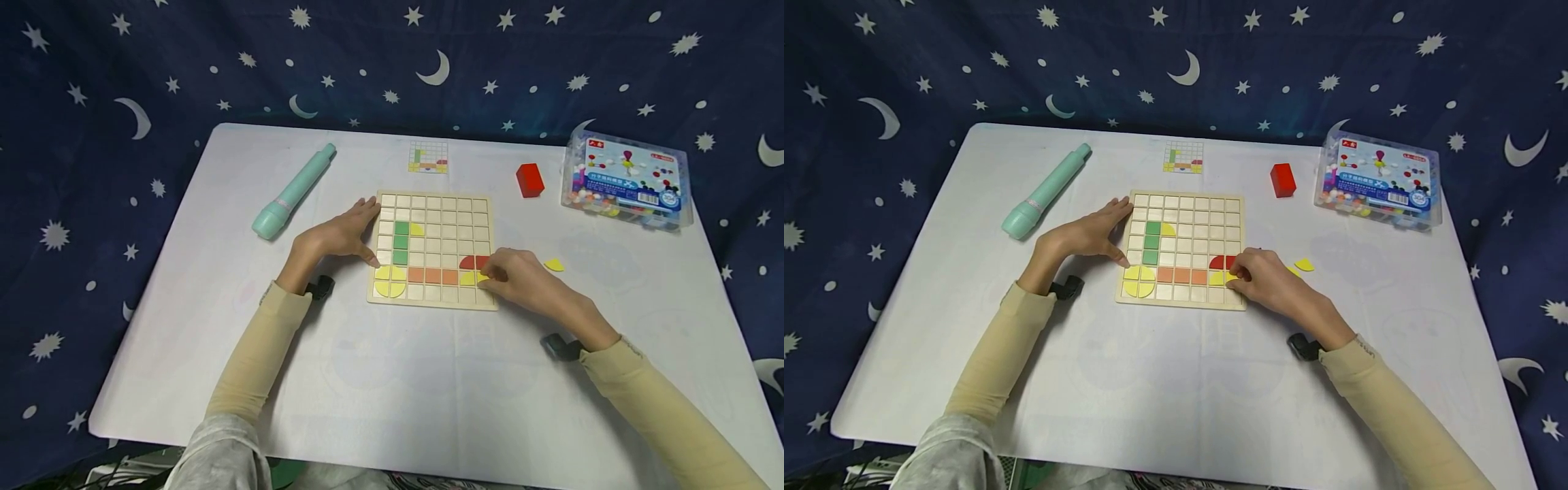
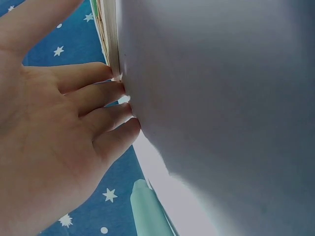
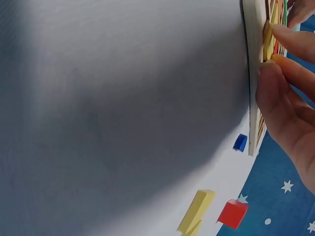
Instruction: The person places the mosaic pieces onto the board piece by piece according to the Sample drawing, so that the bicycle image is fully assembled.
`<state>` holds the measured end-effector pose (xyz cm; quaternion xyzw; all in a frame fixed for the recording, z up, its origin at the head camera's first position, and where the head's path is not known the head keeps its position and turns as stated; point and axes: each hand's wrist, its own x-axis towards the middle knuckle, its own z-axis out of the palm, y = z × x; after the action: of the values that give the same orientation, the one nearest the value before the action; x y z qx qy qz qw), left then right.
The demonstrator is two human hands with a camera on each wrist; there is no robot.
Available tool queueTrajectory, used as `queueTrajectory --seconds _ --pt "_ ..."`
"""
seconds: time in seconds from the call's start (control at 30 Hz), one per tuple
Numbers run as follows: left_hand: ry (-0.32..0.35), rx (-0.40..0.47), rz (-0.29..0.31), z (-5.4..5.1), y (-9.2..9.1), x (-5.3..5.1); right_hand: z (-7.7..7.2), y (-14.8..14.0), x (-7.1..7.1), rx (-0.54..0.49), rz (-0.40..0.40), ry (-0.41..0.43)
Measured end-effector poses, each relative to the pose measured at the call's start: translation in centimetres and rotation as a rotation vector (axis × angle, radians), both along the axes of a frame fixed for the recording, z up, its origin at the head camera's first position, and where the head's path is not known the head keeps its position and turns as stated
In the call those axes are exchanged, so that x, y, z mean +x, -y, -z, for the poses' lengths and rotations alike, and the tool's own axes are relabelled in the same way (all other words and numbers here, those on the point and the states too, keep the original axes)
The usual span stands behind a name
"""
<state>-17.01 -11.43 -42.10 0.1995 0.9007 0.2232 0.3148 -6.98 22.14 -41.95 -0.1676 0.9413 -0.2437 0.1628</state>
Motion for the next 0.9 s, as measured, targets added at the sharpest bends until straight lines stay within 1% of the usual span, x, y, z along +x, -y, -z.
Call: queueTrajectory --seconds 0.33,0.7,0.9 --pt "0.006 -0.004 0.001 0.0 0.0 0.0 -0.1 -2.1 0.5 -0.021 0.067 -0.017" --pt "0.005 0.002 0.003 0.0 0.1 0.0 -0.1 -6.3 1.0 -0.050 0.167 -0.065" --pt "0.004 0.002 0.000 0.0 0.1 0.0 0.1 -7.8 1.0 -0.053 0.229 -0.040"
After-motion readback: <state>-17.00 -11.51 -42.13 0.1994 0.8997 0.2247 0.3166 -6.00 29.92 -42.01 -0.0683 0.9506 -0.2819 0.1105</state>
